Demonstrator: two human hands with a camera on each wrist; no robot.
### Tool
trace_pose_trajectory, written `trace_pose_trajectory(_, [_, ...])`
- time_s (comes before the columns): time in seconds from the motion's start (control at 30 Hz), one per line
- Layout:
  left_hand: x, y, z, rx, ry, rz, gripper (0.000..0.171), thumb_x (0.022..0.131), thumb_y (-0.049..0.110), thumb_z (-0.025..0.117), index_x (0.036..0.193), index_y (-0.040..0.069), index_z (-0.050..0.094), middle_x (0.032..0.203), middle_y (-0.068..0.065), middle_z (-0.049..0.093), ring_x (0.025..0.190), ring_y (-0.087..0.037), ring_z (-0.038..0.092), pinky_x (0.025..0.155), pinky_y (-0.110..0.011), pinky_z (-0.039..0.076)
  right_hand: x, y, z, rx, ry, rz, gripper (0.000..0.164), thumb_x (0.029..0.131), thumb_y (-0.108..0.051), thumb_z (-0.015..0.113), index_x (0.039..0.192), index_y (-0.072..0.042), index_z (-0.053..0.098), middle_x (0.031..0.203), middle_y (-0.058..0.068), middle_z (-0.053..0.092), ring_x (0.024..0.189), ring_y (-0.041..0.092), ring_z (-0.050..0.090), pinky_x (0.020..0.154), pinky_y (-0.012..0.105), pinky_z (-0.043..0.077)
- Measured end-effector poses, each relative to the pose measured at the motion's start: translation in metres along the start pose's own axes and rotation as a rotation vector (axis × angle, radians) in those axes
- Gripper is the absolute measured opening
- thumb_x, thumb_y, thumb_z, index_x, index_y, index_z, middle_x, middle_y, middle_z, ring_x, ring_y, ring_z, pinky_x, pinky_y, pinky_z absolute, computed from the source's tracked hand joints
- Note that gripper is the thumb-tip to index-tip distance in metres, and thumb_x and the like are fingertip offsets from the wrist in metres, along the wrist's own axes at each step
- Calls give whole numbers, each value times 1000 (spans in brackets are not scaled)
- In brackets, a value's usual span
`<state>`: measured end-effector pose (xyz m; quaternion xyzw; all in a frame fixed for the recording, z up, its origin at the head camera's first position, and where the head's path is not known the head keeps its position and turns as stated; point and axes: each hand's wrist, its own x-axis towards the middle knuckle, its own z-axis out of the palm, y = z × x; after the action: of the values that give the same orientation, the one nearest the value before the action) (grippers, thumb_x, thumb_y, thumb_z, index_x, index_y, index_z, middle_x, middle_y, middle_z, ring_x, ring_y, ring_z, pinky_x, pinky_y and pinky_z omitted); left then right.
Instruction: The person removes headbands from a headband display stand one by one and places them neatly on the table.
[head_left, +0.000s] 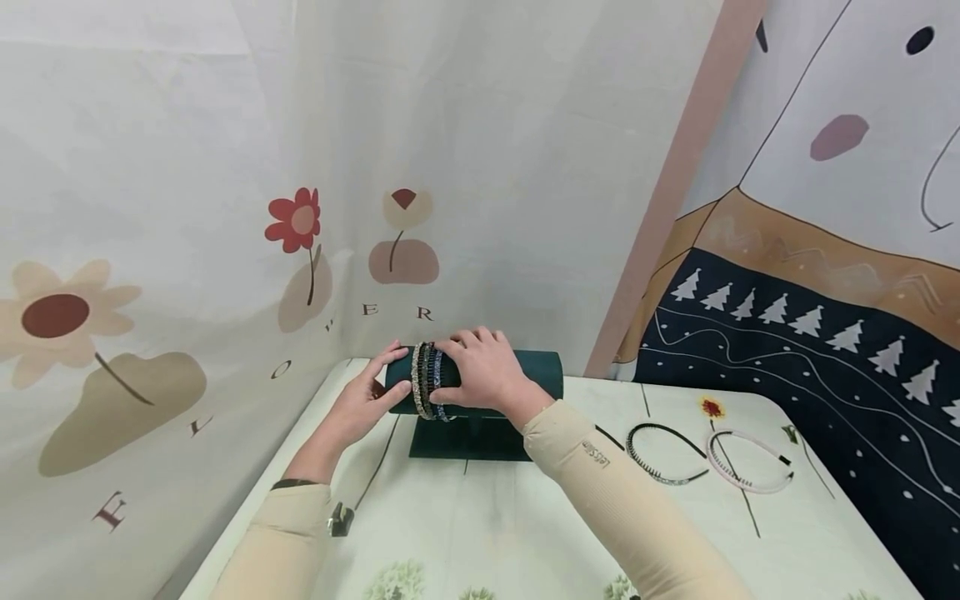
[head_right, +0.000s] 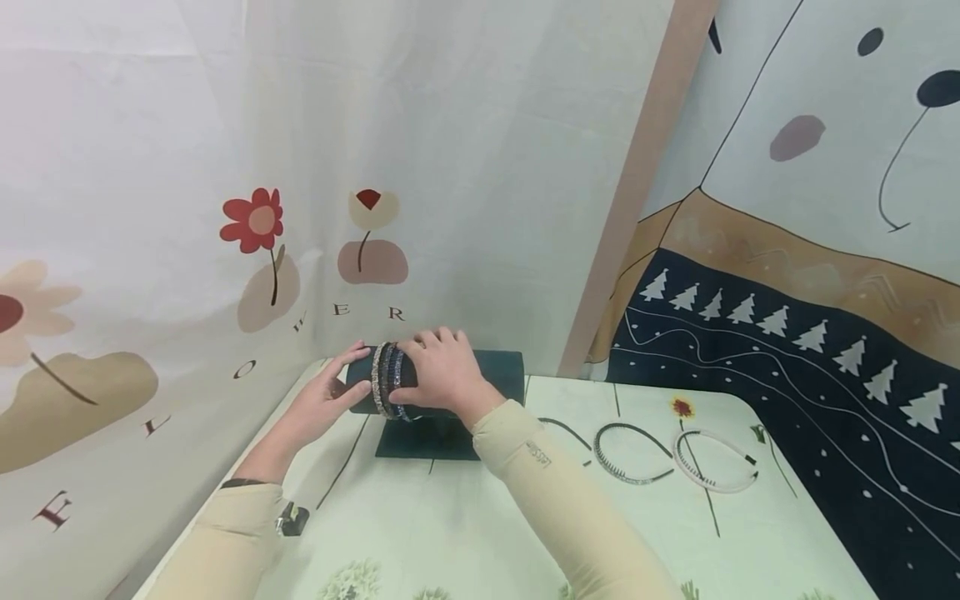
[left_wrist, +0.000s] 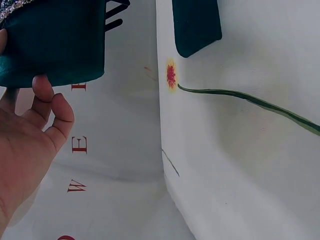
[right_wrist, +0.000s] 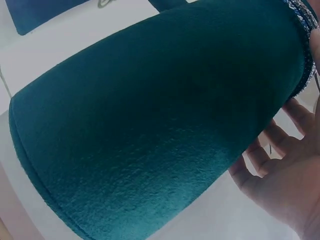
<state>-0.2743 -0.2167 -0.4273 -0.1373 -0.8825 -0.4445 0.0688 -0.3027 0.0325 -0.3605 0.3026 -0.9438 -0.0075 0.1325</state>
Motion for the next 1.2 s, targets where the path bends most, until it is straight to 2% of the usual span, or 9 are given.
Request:
trace_pose_trajectory(0.2, [2,-1,0,5,-6,-3,63,109,42,62,166,32,38,180,3,22,91,-21,57,78,-33,51,0,1,-3,-7,-14,10,83,91,-75,69,159,-29,53,158,4,57,141,31,52,116,52,44])
trace_pose_trajectory(0.57, [1,-2,0,-10,0,0,62,108,42,63,165,33,39,180,9,23,91,-23,57,78,-33,52,-2,15,-13,24,-111,66,83,91,-73,69,161,-32,50,160,4,55,145,34,48,120,55,40])
trace_pose_trajectory(1.2, [2,-3,1,11,-1,18,65,108,43,63,166,29,38,180,5,22,91,-23,55,79,-35,50,-19,45,-15,111,-132,83,84,91,-69,72,161,-29,50,162,8,53,148,37,45,121,58,38])
